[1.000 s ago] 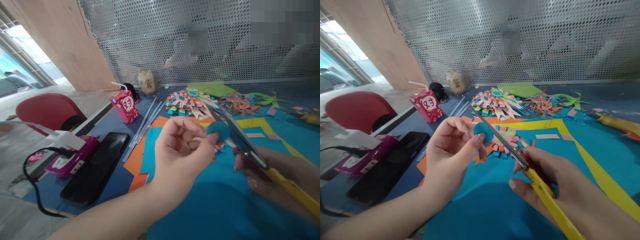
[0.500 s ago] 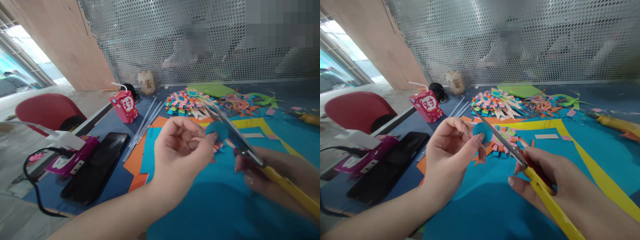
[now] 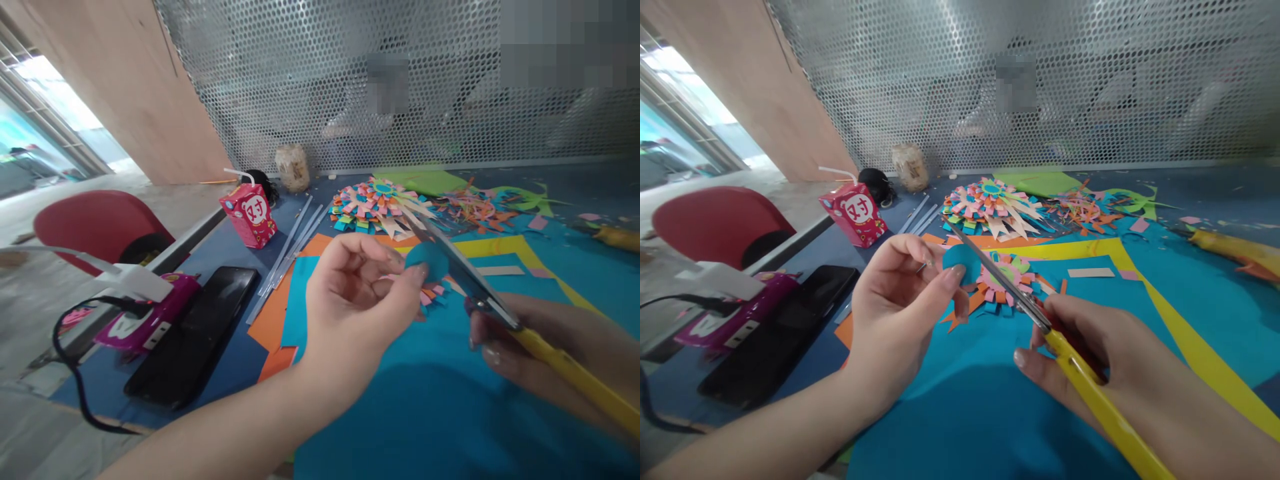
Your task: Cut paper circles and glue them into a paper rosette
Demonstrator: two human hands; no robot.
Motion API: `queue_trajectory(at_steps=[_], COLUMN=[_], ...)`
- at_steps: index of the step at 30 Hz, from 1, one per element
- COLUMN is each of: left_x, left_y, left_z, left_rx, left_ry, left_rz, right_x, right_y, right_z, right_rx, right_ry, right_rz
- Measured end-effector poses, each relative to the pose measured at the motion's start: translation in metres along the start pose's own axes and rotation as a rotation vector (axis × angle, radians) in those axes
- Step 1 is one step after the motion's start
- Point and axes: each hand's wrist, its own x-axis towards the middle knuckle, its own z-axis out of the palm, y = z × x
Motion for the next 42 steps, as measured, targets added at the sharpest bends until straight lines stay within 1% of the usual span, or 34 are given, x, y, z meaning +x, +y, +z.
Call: queue_trajectory(at_steps=[4, 6, 9, 11, 14, 15, 16, 17, 19, 21, 26, 27, 29, 30, 33, 35, 38, 40, 42], left_x=[0.000, 0.000, 0.001, 0.002, 0.003, 0.003, 0.003, 0.003, 0.004, 0.004, 0.005, 0.005, 0.006, 0.006, 0.007, 0.007, 0.007, 0.007, 0.008], left_y=[0.000, 0.000, -0.001, 0.000, 0.001, 0.001, 0.001, 0.002, 0.002, 0.002, 0.001, 0.001, 0.002, 0.002, 0.003, 0.004, 0.003, 0.003, 0.003], left_z=[-0.001, -0.002, -0.004, -0.004, -0.004, -0.004, -0.004, -0.004, -0.004, -0.003, -0.004, -0.004, -0.004, -0.004, -0.005, -0.005, -0.006, -0.006, -0.005], left_rx=[0.031, 0.037, 0.030, 0.025, 0.012, 0.007, 0.001, -0.004, -0.014, -0.017, -0.005, -0.005, -0.003, -0.001, 0.005, 0.010, 0.012, 0.009, 0.005], left_ry=[0.005, 0.003, -0.007, -0.012, -0.003, 0.005, 0.015, 0.023, 0.029, 0.027, 0.033, 0.040, 0.054, 0.060, 0.072, 0.075, 0.077, 0.082, 0.089], left_rz=[0.014, 0.017, 0.025, 0.031, 0.032, 0.031, 0.031, 0.030, 0.034, 0.036, 0.036, 0.038, 0.040, 0.040, 0.043, 0.047, 0.051, 0.058, 0.068], right_x=[0.009, 0.012, 0.014, 0.014, 0.012, 0.012, 0.011, 0.010, 0.008, 0.006, 0.002, 0.003, 0.006, 0.008, 0.013, 0.012, 0.006, 0.003, 0.002], right_y=[0.009, 0.015, 0.022, 0.024, 0.021, 0.019, 0.017, 0.016, 0.014, 0.013, 0.014, 0.015, 0.020, 0.023, 0.029, 0.028, 0.020, 0.016, 0.016], right_z=[-0.005, -0.007, -0.009, -0.009, -0.005, -0.003, -0.002, -0.001, 0.000, 0.000, -0.002, -0.003, -0.006, -0.007, -0.011, -0.010, -0.004, -0.001, 0.000], right_rx=[-0.041, -0.046, -0.027, -0.003, 0.040, 0.054, 0.059, 0.042, 0.046, 0.062, 0.076, 0.070, 0.032, 0.006, -0.032, 0.006, 0.080, 0.104, 0.101], right_ry=[-0.078, -0.161, -0.243, -0.264, -0.194, -0.132, -0.110, -0.197, -0.117, -0.078, -0.101, -0.117, -0.193, -0.271, -0.371, -0.346, -0.208, -0.145, -0.167], right_rz=[-0.127, -0.172, -0.178, -0.164, -0.128, -0.113, -0.109, -0.131, -0.105, -0.091, -0.085, -0.083, -0.084, -0.085, -0.062, -0.045, -0.021, -0.013, -0.013])
